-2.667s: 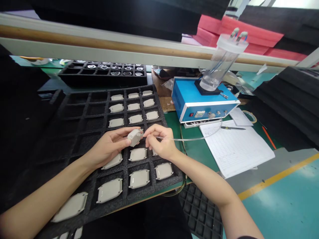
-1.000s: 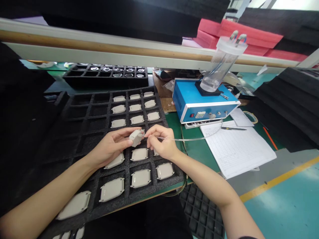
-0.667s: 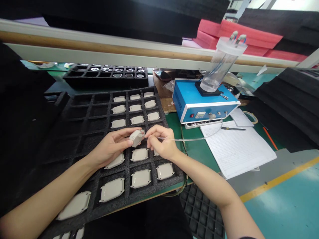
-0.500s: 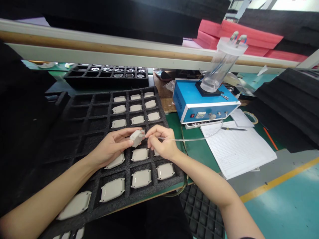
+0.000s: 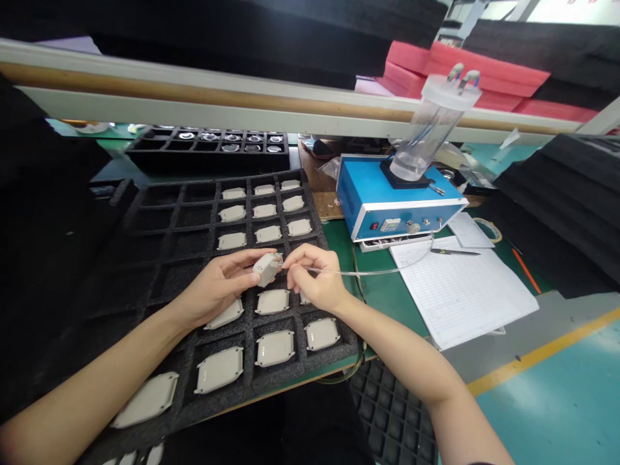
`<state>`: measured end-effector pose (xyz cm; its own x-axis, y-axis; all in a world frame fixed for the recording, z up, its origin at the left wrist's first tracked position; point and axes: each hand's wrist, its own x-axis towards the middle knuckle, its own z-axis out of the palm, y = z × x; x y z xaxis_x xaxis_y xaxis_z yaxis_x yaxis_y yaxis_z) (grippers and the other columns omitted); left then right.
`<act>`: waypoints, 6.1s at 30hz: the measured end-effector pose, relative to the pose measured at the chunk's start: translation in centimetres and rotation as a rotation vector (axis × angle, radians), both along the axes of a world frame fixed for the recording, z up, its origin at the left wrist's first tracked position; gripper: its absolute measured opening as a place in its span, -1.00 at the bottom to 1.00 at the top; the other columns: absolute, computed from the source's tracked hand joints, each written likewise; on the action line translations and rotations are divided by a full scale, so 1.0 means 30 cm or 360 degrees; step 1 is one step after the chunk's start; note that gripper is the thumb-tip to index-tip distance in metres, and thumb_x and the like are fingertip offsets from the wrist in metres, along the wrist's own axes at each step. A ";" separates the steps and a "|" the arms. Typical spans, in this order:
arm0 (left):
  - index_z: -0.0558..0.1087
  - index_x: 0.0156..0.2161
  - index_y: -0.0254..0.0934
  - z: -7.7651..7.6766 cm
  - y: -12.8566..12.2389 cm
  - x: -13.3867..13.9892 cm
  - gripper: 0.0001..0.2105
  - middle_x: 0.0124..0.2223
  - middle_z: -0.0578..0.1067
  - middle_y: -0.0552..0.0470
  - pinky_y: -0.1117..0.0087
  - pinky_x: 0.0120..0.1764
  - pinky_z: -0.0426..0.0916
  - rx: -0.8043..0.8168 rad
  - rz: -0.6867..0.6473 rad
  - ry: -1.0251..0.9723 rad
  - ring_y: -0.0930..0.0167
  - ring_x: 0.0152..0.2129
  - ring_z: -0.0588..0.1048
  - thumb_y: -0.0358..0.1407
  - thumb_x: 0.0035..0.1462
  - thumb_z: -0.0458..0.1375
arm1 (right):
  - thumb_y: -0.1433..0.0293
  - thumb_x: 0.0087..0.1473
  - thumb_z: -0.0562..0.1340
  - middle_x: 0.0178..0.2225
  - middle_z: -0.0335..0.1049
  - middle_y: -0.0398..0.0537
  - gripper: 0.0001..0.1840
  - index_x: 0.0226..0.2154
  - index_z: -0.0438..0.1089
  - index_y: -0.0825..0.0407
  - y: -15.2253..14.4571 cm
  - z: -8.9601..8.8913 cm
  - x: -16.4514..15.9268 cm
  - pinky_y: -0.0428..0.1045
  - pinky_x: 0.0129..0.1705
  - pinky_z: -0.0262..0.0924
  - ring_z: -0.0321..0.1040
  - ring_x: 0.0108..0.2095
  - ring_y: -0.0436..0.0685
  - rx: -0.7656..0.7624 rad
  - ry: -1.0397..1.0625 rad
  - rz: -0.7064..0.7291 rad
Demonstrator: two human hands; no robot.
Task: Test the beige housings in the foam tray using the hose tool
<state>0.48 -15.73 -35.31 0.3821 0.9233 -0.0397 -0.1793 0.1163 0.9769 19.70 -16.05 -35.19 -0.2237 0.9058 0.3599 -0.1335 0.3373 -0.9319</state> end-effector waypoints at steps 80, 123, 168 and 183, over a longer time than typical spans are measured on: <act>0.52 -0.08 -0.21 0.008 -0.005 0.003 -0.61 -0.05 0.55 -0.07 0.18 0.08 0.24 0.0002 0.0017 0.0020 0.24 -0.07 0.47 -0.32 -0.11 0.34 | 0.46 -0.02 0.16 -0.69 0.35 -0.20 -0.94 -0.47 0.35 0.08 0.000 0.004 0.001 -0.16 -0.66 0.14 0.22 -0.73 -0.08 -0.0001 0.0001 0.0040; 0.53 -0.10 -0.13 0.000 0.003 0.002 -0.64 -0.06 0.56 0.03 0.31 0.05 0.28 0.0015 -0.0012 -0.0010 0.34 -0.09 0.48 -0.34 -0.08 0.34 | 0.47 -0.03 0.16 -0.69 0.35 -0.21 -0.94 -0.47 0.34 0.09 -0.001 0.003 0.001 -0.17 -0.67 0.15 0.21 -0.74 -0.09 0.0007 0.0005 0.0054; 0.52 -0.07 -0.21 0.010 -0.008 -0.004 -0.60 -0.04 0.56 -0.07 0.20 0.09 0.24 -0.0009 0.0013 0.0009 0.25 -0.07 0.48 -0.34 -0.10 0.34 | 0.41 -0.04 0.18 -0.69 0.34 -0.20 -0.93 -0.49 0.33 0.08 -0.002 0.011 0.000 -0.16 -0.66 0.14 0.21 -0.73 -0.08 -0.0041 -0.0037 0.0052; 0.54 -0.10 -0.21 0.021 -0.012 0.000 -0.60 -0.05 0.56 -0.06 0.19 0.09 0.25 -0.0013 0.0034 0.0018 0.24 -0.07 0.48 -0.33 -0.13 0.36 | 0.40 -0.04 0.19 -0.70 0.34 -0.20 -0.92 -0.49 0.33 0.08 -0.002 0.010 -0.002 -0.16 -0.66 0.13 0.20 -0.74 -0.08 -0.0043 -0.0038 0.0055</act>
<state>0.49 -16.08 -34.68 0.3619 0.9308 -0.0514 -0.1707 0.1203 0.9779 19.65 -16.12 -34.90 -0.2636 0.9067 0.3293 -0.1221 0.3072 -0.9438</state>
